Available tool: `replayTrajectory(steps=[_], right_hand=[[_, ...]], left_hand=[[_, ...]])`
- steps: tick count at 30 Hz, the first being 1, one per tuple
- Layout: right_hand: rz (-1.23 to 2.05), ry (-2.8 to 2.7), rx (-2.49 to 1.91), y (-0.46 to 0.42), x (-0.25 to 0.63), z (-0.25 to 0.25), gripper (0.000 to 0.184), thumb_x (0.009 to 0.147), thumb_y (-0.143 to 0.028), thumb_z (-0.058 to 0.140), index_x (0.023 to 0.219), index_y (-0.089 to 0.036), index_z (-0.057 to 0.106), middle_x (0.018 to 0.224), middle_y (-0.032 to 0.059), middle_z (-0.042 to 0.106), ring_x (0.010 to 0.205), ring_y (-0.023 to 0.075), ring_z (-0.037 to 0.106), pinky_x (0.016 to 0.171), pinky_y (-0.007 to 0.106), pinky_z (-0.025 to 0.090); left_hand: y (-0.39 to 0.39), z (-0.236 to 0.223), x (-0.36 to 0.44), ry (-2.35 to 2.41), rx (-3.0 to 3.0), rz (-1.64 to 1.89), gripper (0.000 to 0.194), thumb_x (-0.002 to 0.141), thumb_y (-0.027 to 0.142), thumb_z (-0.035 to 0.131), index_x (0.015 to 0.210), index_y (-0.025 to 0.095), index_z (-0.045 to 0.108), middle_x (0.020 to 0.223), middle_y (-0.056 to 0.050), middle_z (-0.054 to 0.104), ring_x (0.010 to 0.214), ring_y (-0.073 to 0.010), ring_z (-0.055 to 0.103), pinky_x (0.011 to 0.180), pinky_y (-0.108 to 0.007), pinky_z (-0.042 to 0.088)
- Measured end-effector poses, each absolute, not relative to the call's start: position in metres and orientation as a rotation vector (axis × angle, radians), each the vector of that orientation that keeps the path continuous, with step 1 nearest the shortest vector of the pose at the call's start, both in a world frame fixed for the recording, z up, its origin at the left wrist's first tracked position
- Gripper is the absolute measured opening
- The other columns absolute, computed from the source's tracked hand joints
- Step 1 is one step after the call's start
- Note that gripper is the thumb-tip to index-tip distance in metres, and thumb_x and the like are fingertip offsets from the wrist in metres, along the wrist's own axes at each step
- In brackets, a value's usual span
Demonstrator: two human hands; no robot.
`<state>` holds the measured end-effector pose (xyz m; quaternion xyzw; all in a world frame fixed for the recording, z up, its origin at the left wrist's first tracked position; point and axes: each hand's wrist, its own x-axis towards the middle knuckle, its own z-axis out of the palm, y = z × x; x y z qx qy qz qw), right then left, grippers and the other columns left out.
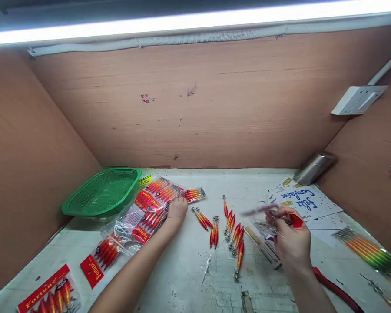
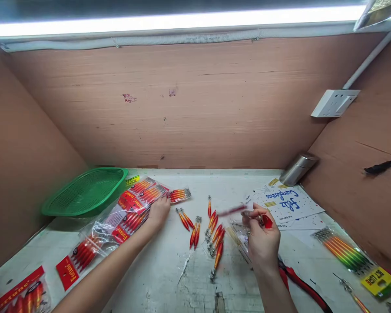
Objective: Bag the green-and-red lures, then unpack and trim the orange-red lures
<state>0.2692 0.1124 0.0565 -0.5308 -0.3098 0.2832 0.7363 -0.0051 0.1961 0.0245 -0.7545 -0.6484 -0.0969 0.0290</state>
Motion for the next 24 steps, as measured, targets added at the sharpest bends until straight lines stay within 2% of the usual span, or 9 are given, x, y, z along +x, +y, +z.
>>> replayTrajectory(steps=[3, 5, 7, 10, 13, 15, 17, 20, 24], right_hand=[[0.583, -0.795, -1.213, 0.104, 0.274, 0.06, 0.011, 0.061, -0.024, 0.068, 0.069, -0.021, 0.06, 0.064, -0.0025, 0.057, 0.058, 0.0114, 0.051, 0.05, 0.02, 0.041], [0.611, -1.038, -1.257, 0.097, 0.271, 0.068, 0.011, 0.068, -0.03, 0.068, 0.07, -0.02, 0.065, 0.06, -0.0017, 0.059, 0.053, 0.0121, 0.05, 0.045, 0.021, 0.038], [0.587, -1.356, -1.285, 0.091, 0.262, 0.079, 0.018, 0.077, -0.037, 0.066, 0.075, -0.019, 0.07, 0.06, 0.0001, 0.064, 0.051, 0.0143, 0.055, 0.044, 0.024, 0.041], [0.443, -1.718, -1.185, 0.087, 0.246, 0.094, 0.022, 0.083, -0.035, 0.064, 0.096, -0.019, 0.075, 0.076, 0.0053, 0.076, 0.064, 0.0194, 0.069, 0.058, 0.029, 0.054], [0.341, -1.935, -1.072, 0.087, 0.234, 0.103, 0.029, 0.084, -0.033, 0.064, 0.109, -0.022, 0.072, 0.099, 0.0088, 0.077, 0.082, 0.0223, 0.073, 0.074, 0.035, 0.057], [0.304, -2.03, -1.072, 0.088, 0.228, 0.106, 0.024, 0.086, -0.032, 0.062, 0.105, -0.022, 0.072, 0.096, 0.0082, 0.077, 0.079, 0.0215, 0.073, 0.071, 0.033, 0.056], [0.288, -2.115, -1.07, 0.088, 0.224, 0.108, 0.016, 0.089, -0.028, 0.057, 0.093, -0.02, 0.071, 0.084, 0.0064, 0.077, 0.07, 0.0185, 0.07, 0.064, 0.029, 0.053], [0.166, -2.195, -1.0, 0.087, 0.219, 0.109, 0.019, 0.091, -0.023, 0.052, 0.077, -0.019, 0.065, 0.067, 0.0041, 0.069, 0.059, 0.0154, 0.062, 0.056, 0.026, 0.045], [-0.08, -2.151, -0.92, 0.083, 0.216, 0.109, 0.023, 0.092, -0.019, 0.05, 0.071, -0.019, 0.06, 0.061, 0.0034, 0.062, 0.055, 0.0155, 0.054, 0.054, 0.028, 0.039]], left_hand=[[0.187, 0.047, -0.01, -2.036, -2.268, -0.631, 0.015, 0.094, 0.02, 0.047, 0.094, 0.014, 0.061, 0.097, -0.008, 0.065, 0.093, -0.0201, 0.063, 0.083, -0.037, 0.051], [0.177, 0.064, -0.013, -2.014, -2.281, -0.864, 0.023, 0.095, 0.018, 0.035, 0.092, 0.016, 0.058, 0.09, -0.007, 0.065, 0.086, -0.0184, 0.063, 0.078, -0.031, 0.05], [0.165, 0.08, -0.016, -1.962, -2.353, -1.055, 0.026, 0.094, 0.023, 0.03, 0.09, 0.018, 0.055, 0.079, -0.003, 0.064, 0.073, -0.0156, 0.062, 0.067, -0.025, 0.048], [0.147, 0.098, -0.02, -1.836, -2.55, -1.232, 0.025, 0.089, 0.033, 0.034, 0.08, 0.02, 0.053, 0.065, 0.002, 0.057, 0.058, -0.0128, 0.055, 0.057, -0.022, 0.044], [0.13, 0.109, -0.018, -1.719, -2.736, -1.327, 0.026, 0.086, 0.036, 0.035, 0.075, 0.02, 0.053, 0.062, 0.002, 0.057, 0.056, -0.012, 0.053, 0.055, -0.022, 0.043], [0.122, 0.112, -0.015, -1.678, -2.806, -1.365, 0.026, 0.085, 0.036, 0.036, 0.074, 0.021, 0.054, 0.062, 0.002, 0.057, 0.056, -0.0118, 0.052, 0.056, -0.022, 0.043], [0.115, 0.114, -0.011, -1.673, -2.837, -1.389, 0.023, 0.084, 0.035, 0.039, 0.073, 0.021, 0.054, 0.061, 0.003, 0.056, 0.054, -0.0118, 0.05, 0.057, -0.022, 0.042], [0.109, 0.113, -0.006, -1.753, -2.778, -1.443, 0.02, 0.084, 0.034, 0.04, 0.072, 0.022, 0.051, 0.06, 0.004, 0.051, 0.055, -0.0125, 0.048, 0.059, -0.024, 0.04], [0.11, 0.104, -0.002, -1.969, -2.649, -1.502, 0.018, 0.084, 0.035, 0.039, 0.074, 0.023, 0.047, 0.061, 0.005, 0.044, 0.057, -0.0134, 0.046, 0.059, -0.024, 0.037]])
